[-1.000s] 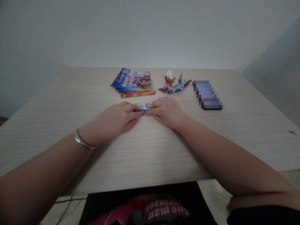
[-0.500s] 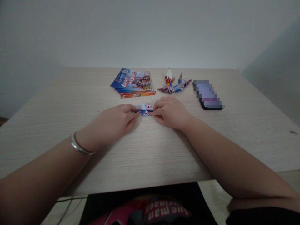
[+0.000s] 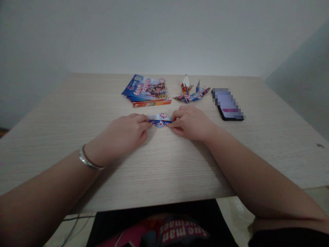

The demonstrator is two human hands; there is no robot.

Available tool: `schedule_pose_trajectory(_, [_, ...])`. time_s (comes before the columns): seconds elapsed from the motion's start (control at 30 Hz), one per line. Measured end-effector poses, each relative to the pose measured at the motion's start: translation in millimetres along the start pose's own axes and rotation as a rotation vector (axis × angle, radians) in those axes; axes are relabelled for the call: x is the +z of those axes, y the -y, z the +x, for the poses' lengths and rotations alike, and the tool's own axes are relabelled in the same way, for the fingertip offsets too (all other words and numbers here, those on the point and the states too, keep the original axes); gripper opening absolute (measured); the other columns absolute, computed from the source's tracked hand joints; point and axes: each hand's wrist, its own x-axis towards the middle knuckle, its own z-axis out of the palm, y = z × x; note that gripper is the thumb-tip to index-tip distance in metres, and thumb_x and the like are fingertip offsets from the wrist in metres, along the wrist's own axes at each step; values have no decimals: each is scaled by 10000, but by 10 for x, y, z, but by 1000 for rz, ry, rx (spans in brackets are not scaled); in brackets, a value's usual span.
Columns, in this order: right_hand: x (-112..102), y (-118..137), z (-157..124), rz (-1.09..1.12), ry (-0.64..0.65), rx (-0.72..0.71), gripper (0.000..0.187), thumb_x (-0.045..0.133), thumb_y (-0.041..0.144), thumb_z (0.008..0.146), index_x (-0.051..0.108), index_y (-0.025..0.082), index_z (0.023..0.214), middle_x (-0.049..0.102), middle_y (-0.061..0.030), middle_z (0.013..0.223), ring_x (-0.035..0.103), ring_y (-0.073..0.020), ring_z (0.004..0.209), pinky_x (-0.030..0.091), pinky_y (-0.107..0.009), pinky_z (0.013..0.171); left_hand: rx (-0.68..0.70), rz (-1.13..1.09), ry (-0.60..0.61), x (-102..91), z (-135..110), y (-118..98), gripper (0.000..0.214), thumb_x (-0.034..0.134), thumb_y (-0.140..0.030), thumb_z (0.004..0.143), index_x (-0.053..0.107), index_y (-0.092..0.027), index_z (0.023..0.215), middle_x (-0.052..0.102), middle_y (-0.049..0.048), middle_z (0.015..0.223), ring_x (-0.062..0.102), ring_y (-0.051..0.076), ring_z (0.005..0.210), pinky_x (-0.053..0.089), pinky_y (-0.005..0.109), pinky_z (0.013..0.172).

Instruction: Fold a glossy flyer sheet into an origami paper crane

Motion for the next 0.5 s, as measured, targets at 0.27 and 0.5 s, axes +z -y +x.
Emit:
schedule_pose_trajectory(0.27, [133, 28, -7, 221, -207, 153, 268, 563, 215, 933, 795, 204, 1067, 753, -106, 1151, 671, -241, 1041, 487, -404, 933, -13, -30, -61, 4, 8, -4, 269, 436, -237, 998, 680, -129, 1031, 698, 122, 1073, 664, 288, 984, 550, 421, 860])
schedule_pose_trajectory(0.5, [198, 73, 57, 250, -145, 101, 289, 544, 144, 930, 793, 160, 1076, 782, -121, 1036, 691, -237, 961, 533, -394, 888, 4, -24, -132, 102, 10, 36, 404, 426, -382, 1044, 650, -142, 1278, 677, 142, 1303, 617, 335, 1220, 452, 521, 1070])
